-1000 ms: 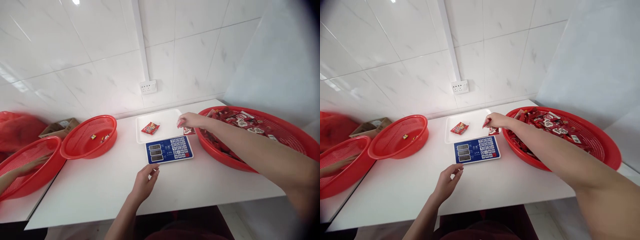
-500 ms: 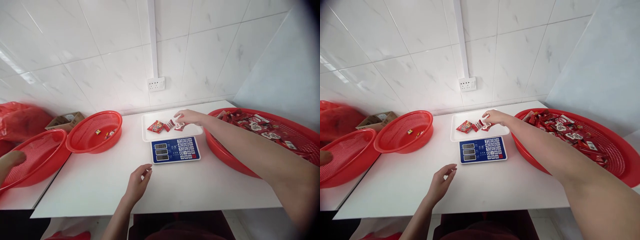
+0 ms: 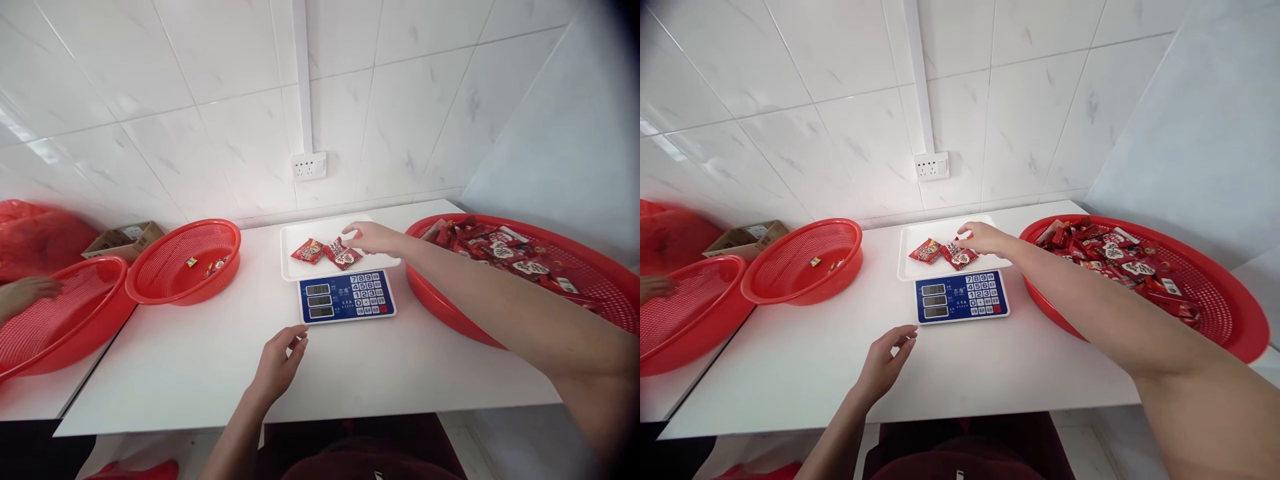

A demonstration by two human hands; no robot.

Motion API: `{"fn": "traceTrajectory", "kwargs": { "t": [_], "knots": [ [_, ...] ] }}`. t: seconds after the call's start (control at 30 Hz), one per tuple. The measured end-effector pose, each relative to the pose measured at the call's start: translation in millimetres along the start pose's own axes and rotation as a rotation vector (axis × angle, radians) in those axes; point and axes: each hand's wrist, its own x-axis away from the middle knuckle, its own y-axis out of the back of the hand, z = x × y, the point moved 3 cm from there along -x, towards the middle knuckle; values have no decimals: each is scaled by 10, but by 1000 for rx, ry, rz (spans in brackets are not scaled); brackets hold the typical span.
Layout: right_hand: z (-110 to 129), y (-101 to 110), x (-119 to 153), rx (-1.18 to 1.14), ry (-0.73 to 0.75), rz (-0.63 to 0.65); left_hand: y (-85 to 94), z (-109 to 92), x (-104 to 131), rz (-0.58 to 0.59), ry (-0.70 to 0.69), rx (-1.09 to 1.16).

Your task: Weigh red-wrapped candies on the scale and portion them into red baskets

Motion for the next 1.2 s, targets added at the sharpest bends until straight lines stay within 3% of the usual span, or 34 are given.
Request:
{"fn": "traceTrajectory", "kwargs": {
  "t": [0.2,0.37,0.47,0.57,0.7,0.9,1.1,1.2],
  "knots": [
    [181,-144,45,-100,24,106,17,-61,42,-2,9,0],
    [102,42,127,-42,70,43,37,-62,58,0,24,-13],
    [-113,299,232,165,78,-50,22,-39,50,8,20,-17],
    [-471,596,369,325,-21,-120,-17,-35,26,6,2,-22],
    [-986,825,573,459,-132,-48,-93,-75,-37,20,-34,-23],
    [-1466,746,743,586,-198,162,-204,-192,-128,47,-90,-14],
    [-1554,762,784,708,-309,189,-261,-226,-130,56,-82,-16],
    [-1534,638,793,665,-291,177,-260,-222,-126,52,-81,-21]
  ]
}}
